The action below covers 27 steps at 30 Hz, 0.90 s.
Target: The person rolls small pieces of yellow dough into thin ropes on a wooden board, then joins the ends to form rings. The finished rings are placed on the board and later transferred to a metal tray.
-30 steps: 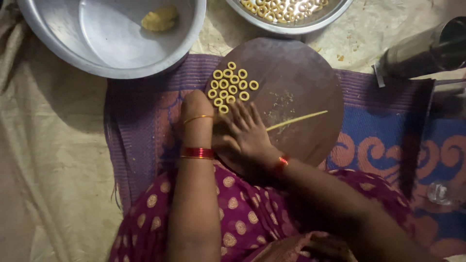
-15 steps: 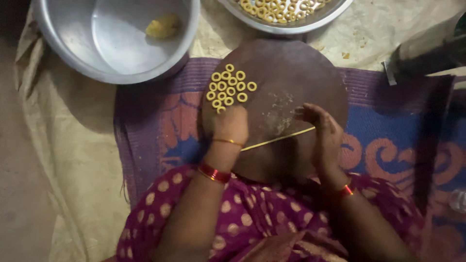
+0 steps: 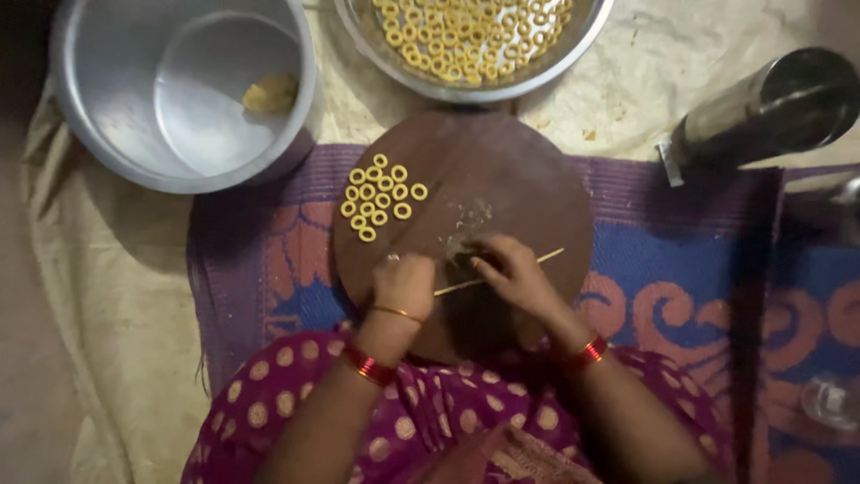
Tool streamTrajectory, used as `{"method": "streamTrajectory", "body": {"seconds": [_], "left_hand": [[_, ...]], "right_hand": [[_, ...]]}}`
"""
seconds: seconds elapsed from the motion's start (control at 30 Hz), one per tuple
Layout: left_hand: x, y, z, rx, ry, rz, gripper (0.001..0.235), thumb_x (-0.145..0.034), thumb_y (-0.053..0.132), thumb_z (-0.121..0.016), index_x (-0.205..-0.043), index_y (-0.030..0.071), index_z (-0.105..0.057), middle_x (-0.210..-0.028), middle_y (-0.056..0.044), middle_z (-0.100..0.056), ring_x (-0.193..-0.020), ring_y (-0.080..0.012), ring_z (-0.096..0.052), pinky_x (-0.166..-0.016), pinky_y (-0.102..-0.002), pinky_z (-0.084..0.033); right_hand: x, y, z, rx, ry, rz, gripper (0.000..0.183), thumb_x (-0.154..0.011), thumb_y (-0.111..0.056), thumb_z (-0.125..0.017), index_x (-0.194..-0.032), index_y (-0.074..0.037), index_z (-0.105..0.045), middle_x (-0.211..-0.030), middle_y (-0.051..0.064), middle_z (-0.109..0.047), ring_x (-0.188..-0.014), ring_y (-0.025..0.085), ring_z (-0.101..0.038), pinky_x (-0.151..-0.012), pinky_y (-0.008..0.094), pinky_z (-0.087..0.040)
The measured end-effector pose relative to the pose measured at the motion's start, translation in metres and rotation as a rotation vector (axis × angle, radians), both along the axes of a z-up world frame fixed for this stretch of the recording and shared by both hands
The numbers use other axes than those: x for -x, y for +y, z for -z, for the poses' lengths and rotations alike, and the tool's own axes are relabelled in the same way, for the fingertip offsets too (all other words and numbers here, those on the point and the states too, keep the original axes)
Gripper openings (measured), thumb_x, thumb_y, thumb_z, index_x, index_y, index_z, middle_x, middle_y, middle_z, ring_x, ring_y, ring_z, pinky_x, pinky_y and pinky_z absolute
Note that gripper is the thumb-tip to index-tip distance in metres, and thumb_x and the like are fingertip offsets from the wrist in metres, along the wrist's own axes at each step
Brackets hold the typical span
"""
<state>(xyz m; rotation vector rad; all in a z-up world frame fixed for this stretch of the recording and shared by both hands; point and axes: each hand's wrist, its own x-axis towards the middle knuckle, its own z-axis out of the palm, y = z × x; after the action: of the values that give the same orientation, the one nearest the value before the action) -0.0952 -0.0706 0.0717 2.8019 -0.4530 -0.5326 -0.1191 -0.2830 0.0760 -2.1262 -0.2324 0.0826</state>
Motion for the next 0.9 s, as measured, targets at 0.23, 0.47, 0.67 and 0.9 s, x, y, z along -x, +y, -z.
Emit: {"method": "streamTrajectory", "body": {"seconds": [0.23, 0.47, 0.67, 0.9], "left_hand": [[0.003, -0.008, 0.003, -0.054, 0.023, -0.028, 0.015, -0.085, 0.008, -0.063, -0.083, 0.008, -0.077, -0.09, -0.02, -0.074, -0.088, -0.0383, -0.074, -0.074, -0.048, -0.06], [-0.036, -0.005, -0.046, 0.581, 0.299, 0.042, 0.015, -0.068, 0.007, -0.085, -0.07, 0.0, -0.073, -0.074, -0.017, -0.075, -0.071, -0.0292, -0.074, -0.066, -0.039, -0.057], [-0.029, 0.0, -0.041, 1.13, 0.692, -0.361, 0.019, -0.087, 0.004, -0.077, -0.101, -0.006, -0.068, -0.082, -0.011, -0.074, -0.069, -0.018, -0.071, -0.058, -0.025, -0.057], [-0.014, 0.01, -0.002, 1.468, 1.006, -0.572, 0.032, -0.092, 0.007, -0.07, -0.119, -0.009, -0.067, -0.096, -0.014, -0.076, -0.078, -0.016, -0.075, -0.07, -0.026, -0.063]], "right_hand": [[-0.003, 0.001, 0.003, 0.024, 0.121, 0.032, 0.031, -0.093, -0.014, -0.068, -0.124, -0.007, -0.071, -0.116, 0.014, -0.074, -0.109, 0.025, -0.071, -0.096, 0.035, -0.055], [-0.008, 0.001, -0.011, -0.656, 0.287, -0.172, 0.042, -0.091, -0.006, -0.069, -0.131, 0.001, -0.059, -0.126, 0.008, -0.067, -0.117, 0.018, -0.063, -0.102, 0.034, -0.052], [-0.012, -0.015, -0.008, -0.515, 0.439, -0.04, 0.024, -0.094, -0.005, -0.071, -0.116, 0.004, -0.073, -0.107, 0.011, -0.077, -0.098, 0.014, -0.071, -0.087, 0.029, -0.057], [-0.012, -0.022, -0.003, -0.524, 0.373, -0.023, 0.013, -0.094, -0.004, -0.071, -0.105, 0.002, -0.07, -0.1, 0.007, -0.075, -0.094, 0.014, -0.072, -0.083, 0.027, -0.06]]}}
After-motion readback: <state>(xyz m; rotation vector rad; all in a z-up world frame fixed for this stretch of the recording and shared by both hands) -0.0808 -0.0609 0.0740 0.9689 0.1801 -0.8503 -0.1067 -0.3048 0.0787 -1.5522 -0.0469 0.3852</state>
